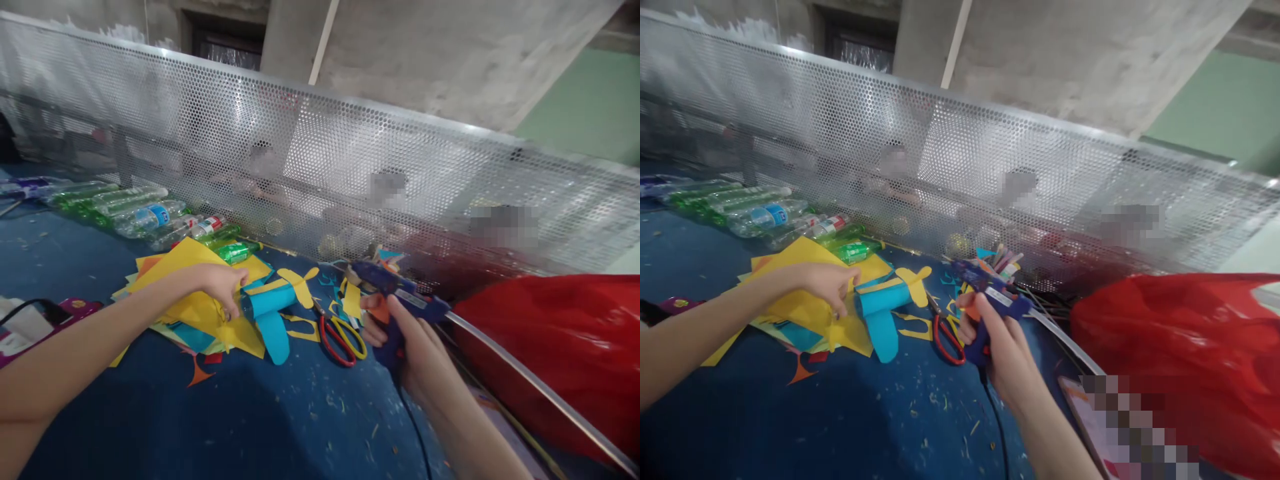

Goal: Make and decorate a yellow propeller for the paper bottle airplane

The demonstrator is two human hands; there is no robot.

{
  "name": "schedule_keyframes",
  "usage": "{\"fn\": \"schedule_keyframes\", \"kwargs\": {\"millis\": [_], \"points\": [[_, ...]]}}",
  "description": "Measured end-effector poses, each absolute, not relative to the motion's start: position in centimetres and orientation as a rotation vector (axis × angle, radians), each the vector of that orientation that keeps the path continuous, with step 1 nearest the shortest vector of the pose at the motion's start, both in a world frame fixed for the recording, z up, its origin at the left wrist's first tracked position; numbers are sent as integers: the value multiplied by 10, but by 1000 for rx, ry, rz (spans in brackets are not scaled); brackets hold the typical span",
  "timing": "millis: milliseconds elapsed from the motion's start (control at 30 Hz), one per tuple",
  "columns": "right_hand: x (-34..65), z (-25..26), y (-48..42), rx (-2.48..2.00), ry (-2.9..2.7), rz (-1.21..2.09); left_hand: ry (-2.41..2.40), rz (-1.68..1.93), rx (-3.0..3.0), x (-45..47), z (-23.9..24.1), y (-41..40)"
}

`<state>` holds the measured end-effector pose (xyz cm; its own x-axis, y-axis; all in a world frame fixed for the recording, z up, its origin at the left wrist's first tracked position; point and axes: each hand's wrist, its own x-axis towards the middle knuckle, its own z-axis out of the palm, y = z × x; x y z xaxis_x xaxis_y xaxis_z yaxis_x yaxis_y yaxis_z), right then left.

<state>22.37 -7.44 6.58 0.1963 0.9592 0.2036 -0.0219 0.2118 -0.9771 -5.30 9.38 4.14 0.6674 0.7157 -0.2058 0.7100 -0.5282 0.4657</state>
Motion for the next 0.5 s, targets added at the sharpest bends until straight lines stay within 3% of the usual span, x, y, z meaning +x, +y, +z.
{"fn": "schedule_keyframes", "kwargs": {"millis": [133,367,500], "points": [[198,58,-54,-1136,-1223,1055,1110,231,2530,-44,48,88],[183,38,-37,-1622,-1630,785,1117,345,2558,-24,35,75],[180,37,-40,-1679,-1699,800,1131,376,2517,-26,32,79]]}}
